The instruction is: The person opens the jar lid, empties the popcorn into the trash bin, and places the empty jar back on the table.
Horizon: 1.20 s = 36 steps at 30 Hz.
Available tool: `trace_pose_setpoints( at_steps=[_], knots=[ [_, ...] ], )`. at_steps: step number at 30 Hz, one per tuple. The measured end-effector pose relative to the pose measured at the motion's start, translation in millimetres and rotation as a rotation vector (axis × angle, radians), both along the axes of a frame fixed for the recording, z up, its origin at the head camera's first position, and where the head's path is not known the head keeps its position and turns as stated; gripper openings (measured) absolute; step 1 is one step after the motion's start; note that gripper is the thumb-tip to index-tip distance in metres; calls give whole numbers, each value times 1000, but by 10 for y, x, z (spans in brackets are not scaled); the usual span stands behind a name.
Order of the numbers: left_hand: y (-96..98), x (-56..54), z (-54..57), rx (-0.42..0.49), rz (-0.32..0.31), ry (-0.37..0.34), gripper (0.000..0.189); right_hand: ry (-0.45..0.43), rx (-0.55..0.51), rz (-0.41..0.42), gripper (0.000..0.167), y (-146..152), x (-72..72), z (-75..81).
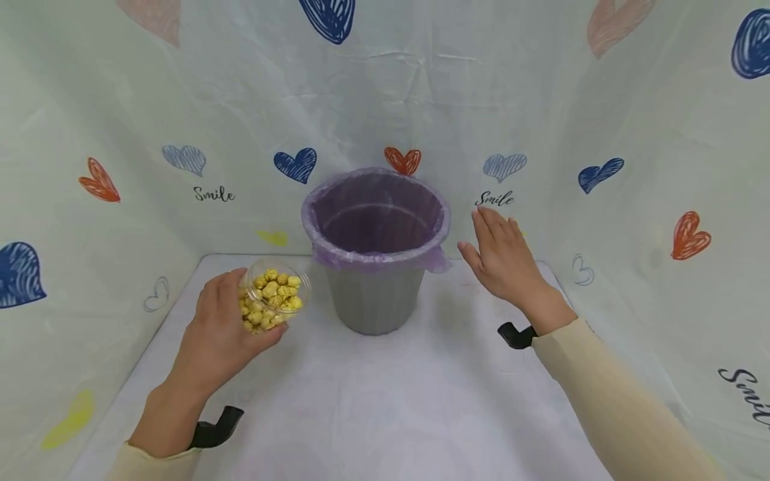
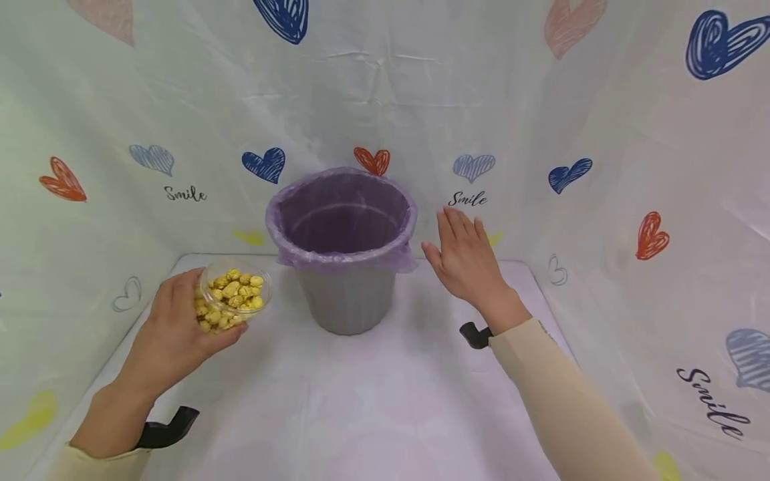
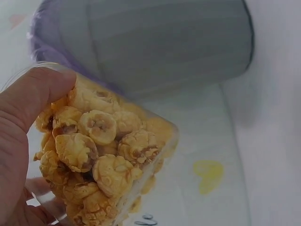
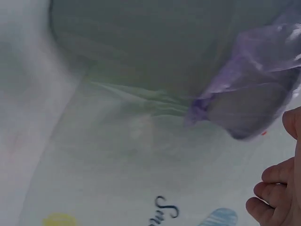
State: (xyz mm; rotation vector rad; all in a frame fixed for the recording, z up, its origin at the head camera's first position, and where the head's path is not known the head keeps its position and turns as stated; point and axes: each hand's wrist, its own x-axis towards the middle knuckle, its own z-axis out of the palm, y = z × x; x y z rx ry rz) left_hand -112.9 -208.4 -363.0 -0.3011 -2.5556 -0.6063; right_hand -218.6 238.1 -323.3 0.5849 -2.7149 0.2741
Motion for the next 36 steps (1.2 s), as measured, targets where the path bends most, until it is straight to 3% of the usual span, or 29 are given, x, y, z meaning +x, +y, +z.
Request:
trace_pose_setpoints(
  at_steps=[3, 7, 13, 18, 23, 26, 36],
  knots=[
    [-18, -42, 102, -8, 3, 32, 112, -27, 26, 11, 69, -159, -47, 232],
    [-35, -107, 242, -16, 3, 54, 112, -93, 102, 6, 72, -329, -91, 403],
    [-61, -197, 451, -17, -14, 114, 114, -212, 161, -34, 72, -501, -192, 491],
    [-61, -289, 651, -76, -34, 170, 114, -346, 156, -25, 69, -525, -221, 455],
    [-4, -433, 942, -104, -20, 69, 113, -362, 138, -4, 67, -510, -220, 412],
    [72, -567, 1091, -121, -43, 11, 111, -354, 128, 2, 67, -514, -229, 401],
    [321, -1050, 1365, -293, -151, 6, 105, -328, 108, 2, 67, -554, -263, 417]
  ],
)
